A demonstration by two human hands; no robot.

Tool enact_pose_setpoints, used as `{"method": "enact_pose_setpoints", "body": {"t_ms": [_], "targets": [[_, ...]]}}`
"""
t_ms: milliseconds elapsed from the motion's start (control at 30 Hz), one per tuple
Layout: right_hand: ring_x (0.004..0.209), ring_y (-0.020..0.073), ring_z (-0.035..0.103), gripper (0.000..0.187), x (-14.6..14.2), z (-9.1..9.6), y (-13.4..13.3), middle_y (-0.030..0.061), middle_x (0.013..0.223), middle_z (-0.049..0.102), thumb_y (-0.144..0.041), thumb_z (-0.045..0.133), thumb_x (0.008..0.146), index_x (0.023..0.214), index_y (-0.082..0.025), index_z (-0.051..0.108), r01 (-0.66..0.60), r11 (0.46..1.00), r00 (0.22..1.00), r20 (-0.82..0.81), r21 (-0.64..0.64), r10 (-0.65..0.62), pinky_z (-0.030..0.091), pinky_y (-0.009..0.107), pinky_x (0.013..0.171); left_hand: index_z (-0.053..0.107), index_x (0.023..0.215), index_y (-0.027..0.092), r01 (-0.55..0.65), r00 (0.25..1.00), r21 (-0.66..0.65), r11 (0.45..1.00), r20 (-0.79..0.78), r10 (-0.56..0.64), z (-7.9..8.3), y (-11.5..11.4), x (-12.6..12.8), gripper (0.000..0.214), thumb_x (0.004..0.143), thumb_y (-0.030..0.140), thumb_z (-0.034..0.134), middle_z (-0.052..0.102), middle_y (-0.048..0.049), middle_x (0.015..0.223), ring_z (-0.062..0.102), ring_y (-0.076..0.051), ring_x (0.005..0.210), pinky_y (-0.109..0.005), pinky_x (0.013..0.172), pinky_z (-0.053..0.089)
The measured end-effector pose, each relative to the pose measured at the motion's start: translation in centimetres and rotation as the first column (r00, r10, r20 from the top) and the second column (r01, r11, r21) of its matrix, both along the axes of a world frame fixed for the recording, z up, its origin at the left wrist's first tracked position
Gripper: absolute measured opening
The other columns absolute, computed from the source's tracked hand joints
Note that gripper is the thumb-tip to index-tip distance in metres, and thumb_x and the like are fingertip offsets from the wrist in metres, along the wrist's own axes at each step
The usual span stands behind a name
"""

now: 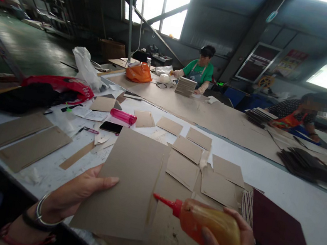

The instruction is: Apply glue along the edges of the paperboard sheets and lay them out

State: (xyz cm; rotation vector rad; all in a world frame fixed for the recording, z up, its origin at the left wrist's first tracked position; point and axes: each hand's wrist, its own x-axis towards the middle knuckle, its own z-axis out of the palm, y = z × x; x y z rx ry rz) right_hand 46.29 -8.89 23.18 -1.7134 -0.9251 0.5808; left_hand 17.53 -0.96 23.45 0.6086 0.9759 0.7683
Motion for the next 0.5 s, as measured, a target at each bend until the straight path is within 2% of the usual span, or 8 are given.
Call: {"method": "enact_pose_setpoints", "body": {"t_ms": [200, 333, 500], "targets": [[0.087, 0.0201, 0.055, 0.063, -0.7, 0.8, 2.2, 0.0025, 0.111, 0.051, -0.056, 0.073, 0.063, 0.113, -0.026, 0.05, 0.034, 0.992, 0.999, -0.022, 0.123, -0.031, 0.05, 0.024, 0.068, 0.047, 0.134, 0.02, 0.031, 1.0, -0.036, 0.999, 0.004, -0.031, -0.1, -1.1, -0.1, 0.078, 0.064, 0.033, 0.079, 0.076, -0.0103, 0.094, 0.07, -0.031, 0.081, -0.038, 0.07, 0.056], [0.083, 0.019, 0.056, 0.062, -0.8, 1.2, 3.3, 0.0025, 0.106, 0.052, -0.053, 0.074, 0.065, 0.114, -0.024, 0.049, 0.037, 0.981, 0.999, -0.011, 0.19, -0.035, 0.05, 0.025, 0.069, 0.048, 0.133, 0.022, 0.046, 0.999, -0.045, 0.998, 0.002, -0.046, -0.2, -1.5, -0.2, 0.076, 0.064, 0.034, 0.079, 0.075, -0.0101, 0.097, 0.07, -0.031, 0.083, -0.039, 0.073, 0.056], [0.081, 0.0189, 0.057, 0.06, -0.8, 1.4, 4.3, 0.0026, 0.103, 0.053, -0.052, 0.073, 0.066, 0.114, -0.024, 0.049, 0.046, 0.973, 0.998, 0.025, 0.226, -0.053, 0.051, 0.025, 0.067, 0.05, 0.13, 0.021, 0.07, 0.998, -0.064, 0.995, 0.004, -0.07, -0.6, -1.8, -0.8, 0.072, 0.066, 0.034, 0.078, 0.076, -0.0103, 0.094, 0.071, -0.03, 0.078, -0.039, 0.071, 0.056]]}}
